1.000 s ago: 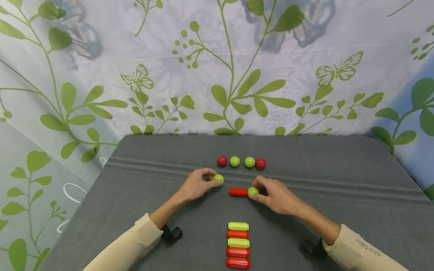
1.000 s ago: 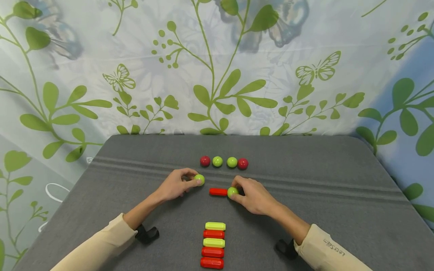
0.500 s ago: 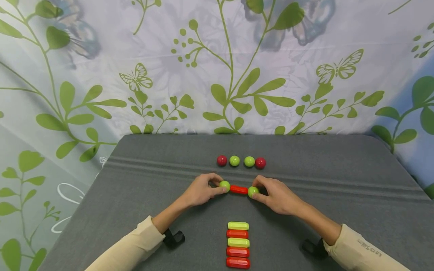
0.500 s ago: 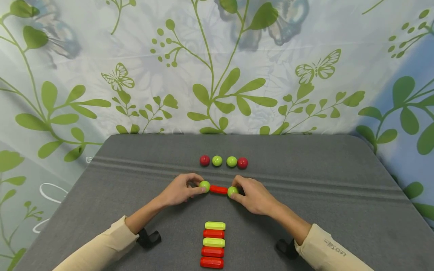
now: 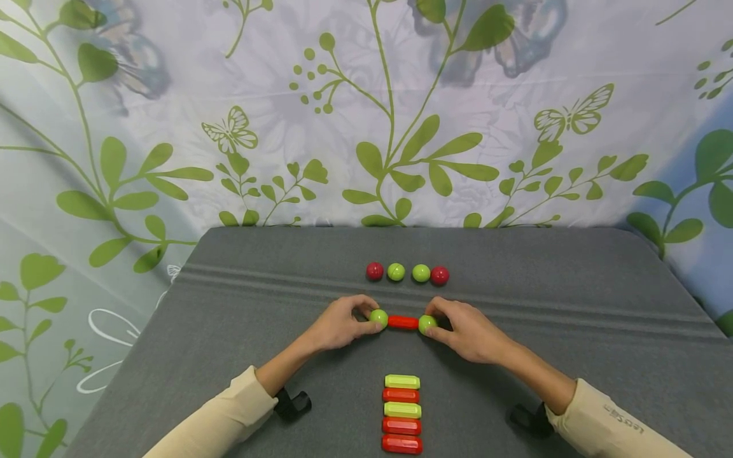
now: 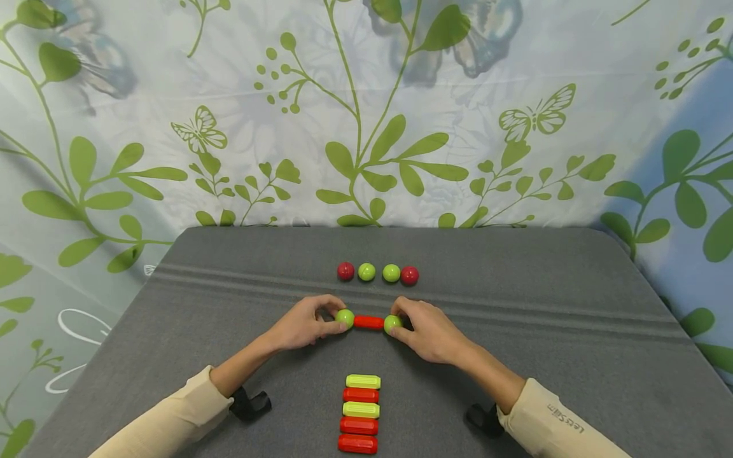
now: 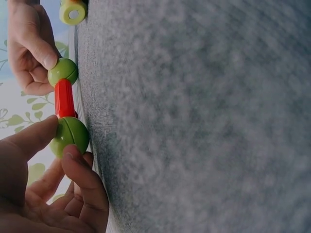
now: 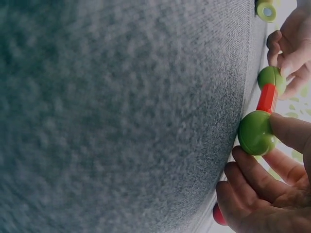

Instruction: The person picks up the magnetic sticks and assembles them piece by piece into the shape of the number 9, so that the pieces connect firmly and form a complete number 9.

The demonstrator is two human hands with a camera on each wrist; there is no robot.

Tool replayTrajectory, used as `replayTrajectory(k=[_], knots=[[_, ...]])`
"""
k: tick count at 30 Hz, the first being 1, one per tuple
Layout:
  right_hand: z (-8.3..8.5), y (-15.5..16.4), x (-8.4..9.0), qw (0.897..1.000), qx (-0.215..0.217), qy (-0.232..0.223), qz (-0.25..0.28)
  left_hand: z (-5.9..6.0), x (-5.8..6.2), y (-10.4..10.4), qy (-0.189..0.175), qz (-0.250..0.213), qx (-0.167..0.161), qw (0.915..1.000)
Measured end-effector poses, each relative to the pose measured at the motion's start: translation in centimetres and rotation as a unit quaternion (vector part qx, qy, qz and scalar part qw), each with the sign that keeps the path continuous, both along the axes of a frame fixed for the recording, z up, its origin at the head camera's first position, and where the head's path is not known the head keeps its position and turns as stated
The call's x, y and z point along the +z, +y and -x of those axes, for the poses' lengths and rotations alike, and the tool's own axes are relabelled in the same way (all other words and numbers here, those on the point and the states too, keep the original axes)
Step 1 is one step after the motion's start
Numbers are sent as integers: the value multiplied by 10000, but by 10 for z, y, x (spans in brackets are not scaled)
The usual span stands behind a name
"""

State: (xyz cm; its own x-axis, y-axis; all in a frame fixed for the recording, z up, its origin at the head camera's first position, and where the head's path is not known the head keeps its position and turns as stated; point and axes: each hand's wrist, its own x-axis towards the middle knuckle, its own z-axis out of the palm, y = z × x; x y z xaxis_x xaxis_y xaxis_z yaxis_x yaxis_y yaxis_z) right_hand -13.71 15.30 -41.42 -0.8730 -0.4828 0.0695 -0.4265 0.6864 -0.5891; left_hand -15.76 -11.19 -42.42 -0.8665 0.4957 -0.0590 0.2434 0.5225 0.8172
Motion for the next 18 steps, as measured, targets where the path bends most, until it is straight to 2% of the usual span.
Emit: replayTrajectory(k=[18], knots=[[1, 1, -1, 9999, 36, -11, -106, 0, -1, -1, -43, -44, -56, 10000]])
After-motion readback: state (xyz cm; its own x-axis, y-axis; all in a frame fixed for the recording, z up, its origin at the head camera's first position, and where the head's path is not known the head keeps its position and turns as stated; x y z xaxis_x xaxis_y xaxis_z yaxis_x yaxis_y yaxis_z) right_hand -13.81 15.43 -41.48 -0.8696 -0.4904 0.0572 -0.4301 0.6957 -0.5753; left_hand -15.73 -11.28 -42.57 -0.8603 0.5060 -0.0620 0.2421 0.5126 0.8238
